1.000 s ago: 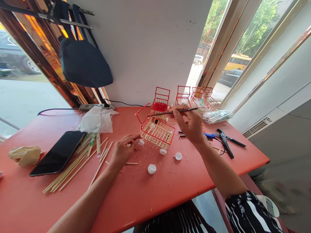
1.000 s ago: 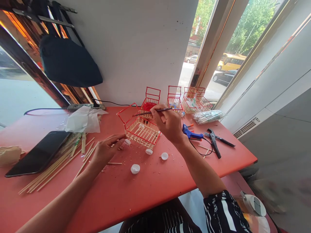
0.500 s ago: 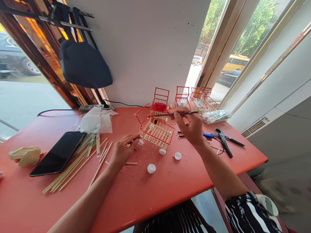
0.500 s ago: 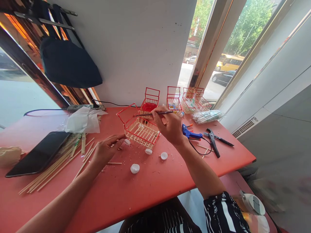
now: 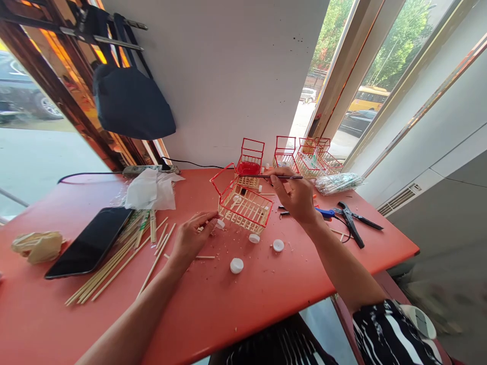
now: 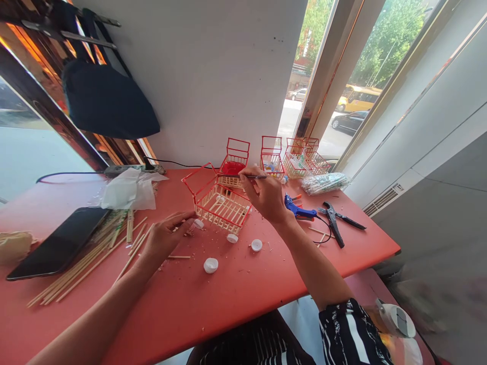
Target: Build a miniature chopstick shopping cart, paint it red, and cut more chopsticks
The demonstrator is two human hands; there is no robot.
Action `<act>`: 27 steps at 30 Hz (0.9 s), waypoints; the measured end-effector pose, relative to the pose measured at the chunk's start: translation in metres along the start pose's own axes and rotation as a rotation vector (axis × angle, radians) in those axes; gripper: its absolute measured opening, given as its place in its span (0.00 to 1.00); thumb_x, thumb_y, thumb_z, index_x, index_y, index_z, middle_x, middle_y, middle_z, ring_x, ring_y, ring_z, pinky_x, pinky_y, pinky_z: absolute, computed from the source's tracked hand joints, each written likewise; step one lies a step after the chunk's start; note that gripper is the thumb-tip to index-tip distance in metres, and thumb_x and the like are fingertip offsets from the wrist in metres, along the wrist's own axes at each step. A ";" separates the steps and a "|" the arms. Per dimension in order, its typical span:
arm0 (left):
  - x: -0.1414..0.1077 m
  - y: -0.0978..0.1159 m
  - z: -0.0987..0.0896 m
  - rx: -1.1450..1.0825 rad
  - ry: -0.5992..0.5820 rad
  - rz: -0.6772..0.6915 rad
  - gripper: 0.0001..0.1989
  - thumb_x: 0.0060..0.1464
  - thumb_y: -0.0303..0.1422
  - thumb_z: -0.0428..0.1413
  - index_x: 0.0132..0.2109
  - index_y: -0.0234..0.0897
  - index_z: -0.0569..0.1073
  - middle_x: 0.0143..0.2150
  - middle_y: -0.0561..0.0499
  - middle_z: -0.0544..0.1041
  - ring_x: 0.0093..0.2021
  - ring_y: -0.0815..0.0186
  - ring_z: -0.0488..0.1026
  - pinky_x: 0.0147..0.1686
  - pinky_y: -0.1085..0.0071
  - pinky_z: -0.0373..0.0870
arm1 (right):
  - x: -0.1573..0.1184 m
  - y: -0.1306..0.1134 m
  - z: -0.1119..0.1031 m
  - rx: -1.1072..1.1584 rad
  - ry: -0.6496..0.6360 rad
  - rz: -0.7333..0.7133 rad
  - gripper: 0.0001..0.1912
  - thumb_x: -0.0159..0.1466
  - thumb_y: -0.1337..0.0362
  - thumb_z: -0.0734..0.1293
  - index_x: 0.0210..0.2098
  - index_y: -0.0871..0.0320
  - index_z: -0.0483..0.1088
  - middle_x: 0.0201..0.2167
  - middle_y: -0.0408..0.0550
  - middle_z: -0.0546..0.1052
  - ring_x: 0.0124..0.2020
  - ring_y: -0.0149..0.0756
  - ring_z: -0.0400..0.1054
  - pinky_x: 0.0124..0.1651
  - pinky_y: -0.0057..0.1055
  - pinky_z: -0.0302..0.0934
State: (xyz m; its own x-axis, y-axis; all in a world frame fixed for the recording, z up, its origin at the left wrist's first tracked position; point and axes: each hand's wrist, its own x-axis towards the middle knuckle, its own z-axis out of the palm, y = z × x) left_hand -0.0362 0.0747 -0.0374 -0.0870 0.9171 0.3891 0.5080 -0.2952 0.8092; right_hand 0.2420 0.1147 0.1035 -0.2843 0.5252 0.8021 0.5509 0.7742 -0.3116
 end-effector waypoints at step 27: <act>0.000 -0.004 0.001 -0.002 0.002 0.001 0.19 0.59 0.46 0.56 0.48 0.40 0.84 0.48 0.46 0.86 0.47 0.56 0.83 0.48 0.63 0.78 | -0.005 0.002 -0.009 -0.013 -0.002 0.011 0.11 0.74 0.60 0.62 0.42 0.54 0.75 0.39 0.47 0.84 0.36 0.34 0.80 0.44 0.30 0.71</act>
State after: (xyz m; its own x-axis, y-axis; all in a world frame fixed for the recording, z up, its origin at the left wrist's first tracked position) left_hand -0.0371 0.0759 -0.0410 -0.0883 0.9160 0.3913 0.5065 -0.2970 0.8095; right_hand 0.2517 0.1099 0.1037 -0.2793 0.5346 0.7976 0.5639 0.7637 -0.3143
